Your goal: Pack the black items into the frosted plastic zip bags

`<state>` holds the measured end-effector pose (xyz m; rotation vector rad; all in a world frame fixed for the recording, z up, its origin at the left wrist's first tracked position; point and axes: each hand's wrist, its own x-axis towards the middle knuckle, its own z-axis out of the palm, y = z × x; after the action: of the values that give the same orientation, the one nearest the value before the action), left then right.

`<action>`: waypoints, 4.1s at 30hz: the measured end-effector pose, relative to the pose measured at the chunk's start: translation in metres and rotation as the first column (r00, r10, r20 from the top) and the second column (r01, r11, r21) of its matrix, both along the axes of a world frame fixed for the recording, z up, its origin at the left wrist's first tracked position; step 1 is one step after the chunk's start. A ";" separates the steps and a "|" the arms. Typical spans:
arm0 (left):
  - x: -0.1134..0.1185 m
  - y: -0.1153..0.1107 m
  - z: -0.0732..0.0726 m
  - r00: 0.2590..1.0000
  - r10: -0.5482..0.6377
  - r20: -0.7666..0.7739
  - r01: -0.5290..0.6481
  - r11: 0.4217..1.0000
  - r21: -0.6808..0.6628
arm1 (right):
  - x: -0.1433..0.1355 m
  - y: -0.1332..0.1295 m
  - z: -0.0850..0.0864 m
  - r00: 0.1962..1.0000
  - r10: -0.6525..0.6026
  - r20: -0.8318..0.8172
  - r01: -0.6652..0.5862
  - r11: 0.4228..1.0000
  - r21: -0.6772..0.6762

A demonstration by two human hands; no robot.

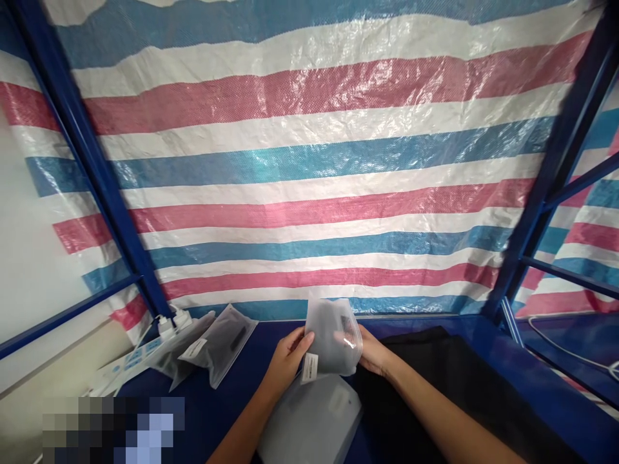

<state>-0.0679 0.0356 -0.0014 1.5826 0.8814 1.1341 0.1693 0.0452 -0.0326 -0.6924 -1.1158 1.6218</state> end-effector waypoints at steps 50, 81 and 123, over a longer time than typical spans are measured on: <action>-0.051 0.030 0.002 0.935 0.189 0.300 -0.064 0.922 -0.382 | 0.024 0.017 -0.002 0.931 -0.248 -0.267 0.178 0.949 -0.261; -0.057 0.028 0.008 0.954 0.209 0.215 -0.123 0.927 -0.355 | 0.028 0.014 -0.005 0.967 -0.068 -0.247 -0.011 0.953 -0.302; -0.025 0.013 -0.001 0.994 0.108 -0.010 -0.107 0.967 -0.230 | 0.035 0.014 0.000 0.897 -0.082 -0.435 -0.026 0.972 -0.236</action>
<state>-0.0932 0.0489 -0.0019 1.3570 1.0679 1.0666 0.2047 0.0593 -0.0325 -0.4487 -0.5844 1.7901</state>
